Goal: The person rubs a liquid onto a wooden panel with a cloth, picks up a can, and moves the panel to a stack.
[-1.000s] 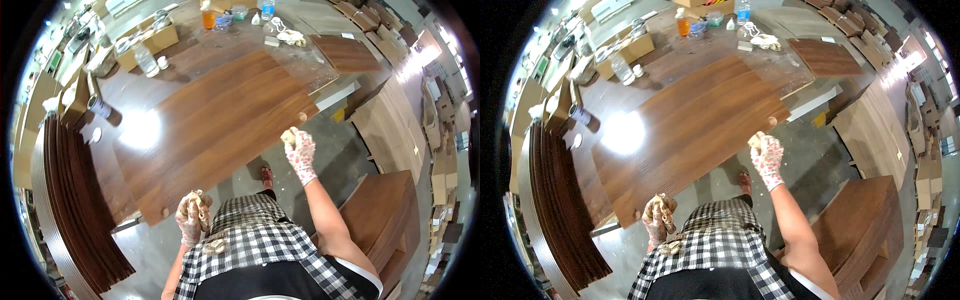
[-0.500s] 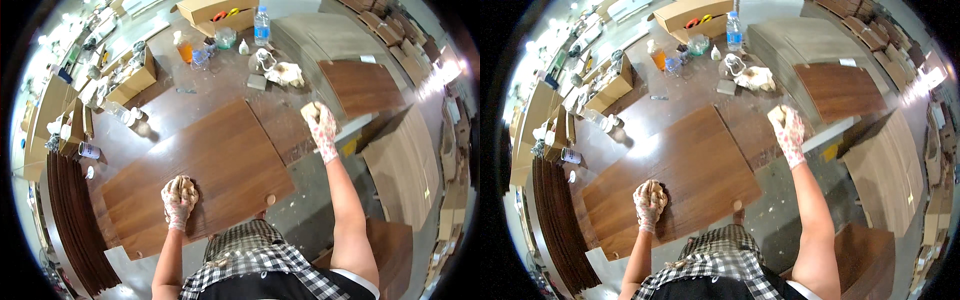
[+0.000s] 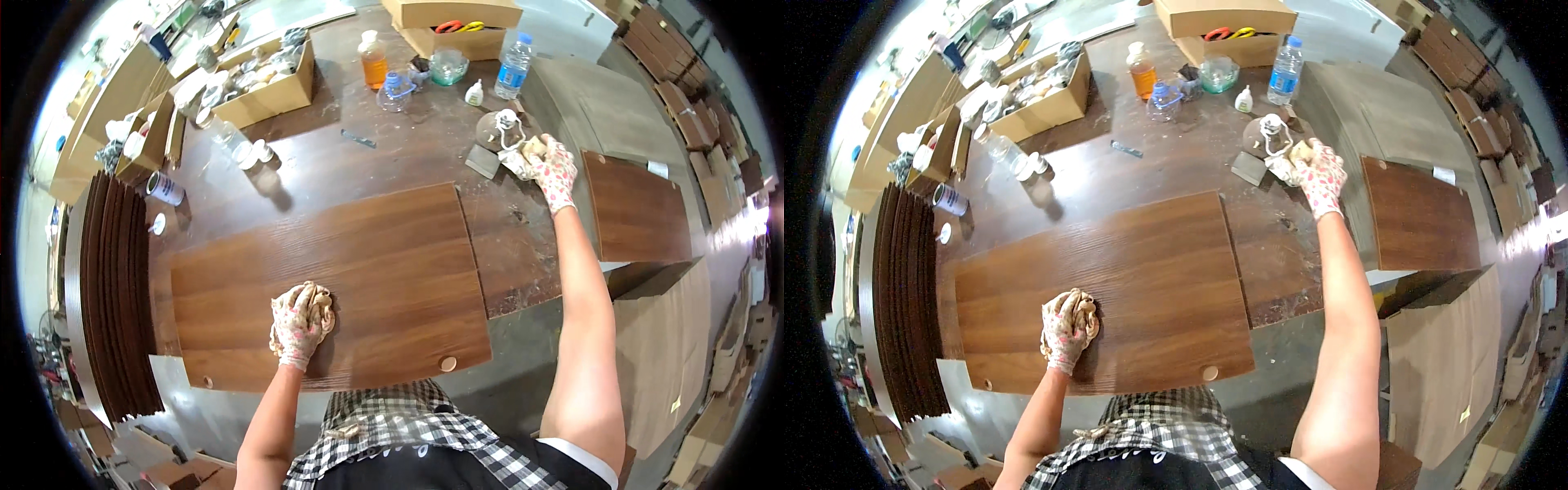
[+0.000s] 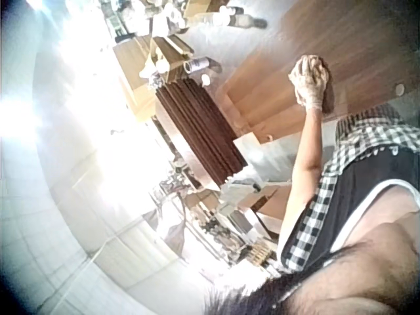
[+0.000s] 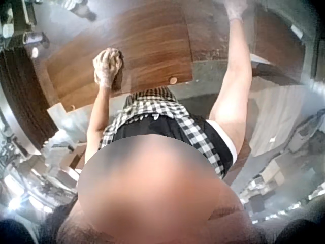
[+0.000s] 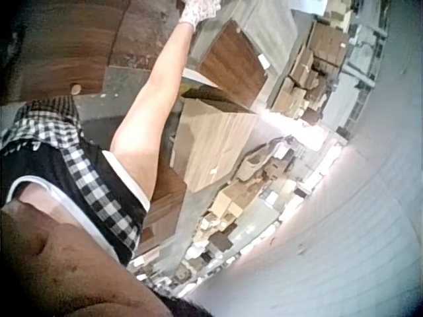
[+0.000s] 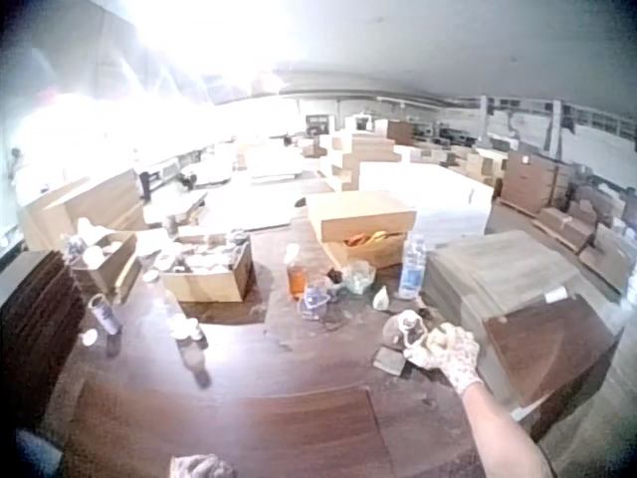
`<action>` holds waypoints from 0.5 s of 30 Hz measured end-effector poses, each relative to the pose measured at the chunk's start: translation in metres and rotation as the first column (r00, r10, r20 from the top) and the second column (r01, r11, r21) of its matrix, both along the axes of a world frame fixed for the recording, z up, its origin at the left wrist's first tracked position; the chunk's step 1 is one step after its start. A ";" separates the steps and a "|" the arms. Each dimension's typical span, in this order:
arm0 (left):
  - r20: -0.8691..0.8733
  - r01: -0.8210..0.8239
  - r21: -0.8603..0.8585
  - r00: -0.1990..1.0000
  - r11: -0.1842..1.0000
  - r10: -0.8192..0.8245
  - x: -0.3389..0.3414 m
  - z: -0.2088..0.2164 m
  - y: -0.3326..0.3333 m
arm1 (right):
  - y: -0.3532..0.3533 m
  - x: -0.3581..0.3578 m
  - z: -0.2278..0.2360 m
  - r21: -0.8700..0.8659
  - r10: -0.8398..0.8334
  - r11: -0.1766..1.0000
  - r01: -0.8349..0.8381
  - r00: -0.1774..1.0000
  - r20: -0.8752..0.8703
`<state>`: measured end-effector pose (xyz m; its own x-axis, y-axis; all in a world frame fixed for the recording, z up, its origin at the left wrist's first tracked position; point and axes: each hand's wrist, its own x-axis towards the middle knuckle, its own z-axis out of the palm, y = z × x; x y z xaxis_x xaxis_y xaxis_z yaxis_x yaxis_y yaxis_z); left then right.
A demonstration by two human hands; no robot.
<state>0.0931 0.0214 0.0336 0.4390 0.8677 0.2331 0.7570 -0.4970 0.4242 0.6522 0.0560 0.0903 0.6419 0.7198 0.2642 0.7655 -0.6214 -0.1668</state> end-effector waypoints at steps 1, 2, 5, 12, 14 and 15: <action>0.010 -0.009 0.006 1.000 1.000 0.009 0.005 0.002 0.000 | -0.006 -0.003 0.008 0.024 -0.029 0.999 0.029 0.999 0.022; 0.008 -0.021 0.023 1.000 1.000 0.021 0.010 0.001 -0.001 | -0.015 -0.003 0.009 0.134 0.052 0.990 -0.054 0.998 0.022; -0.056 -0.016 0.022 0.998 1.000 0.017 0.027 0.009 0.001 | -0.035 -0.051 0.010 0.381 0.349 0.865 -0.326 0.937 0.009; 0.033 0.350 -0.110 0.937 0.930 -0.349 0.116 0.035 -0.067 | -0.092 -0.238 -0.048 0.323 0.696 0.712 -0.623 0.686 -0.211; 0.058 0.223 0.081 0.972 0.971 -0.228 0.096 -0.035 -0.111 | -0.100 -0.257 -0.068 0.109 0.638 0.768 -0.631 0.769 -0.049; 0.151 0.263 -0.265 0.961 0.928 -0.230 0.067 0.013 -0.097 | -0.104 -0.259 -0.075 -0.077 0.590 0.807 -0.585 0.797 0.130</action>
<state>0.1597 -0.0753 0.0467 0.6320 0.7728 0.0585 0.5634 -0.5100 0.6500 0.3931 -0.0484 0.0148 0.0505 0.9559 0.2892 0.9987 -0.0473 -0.0179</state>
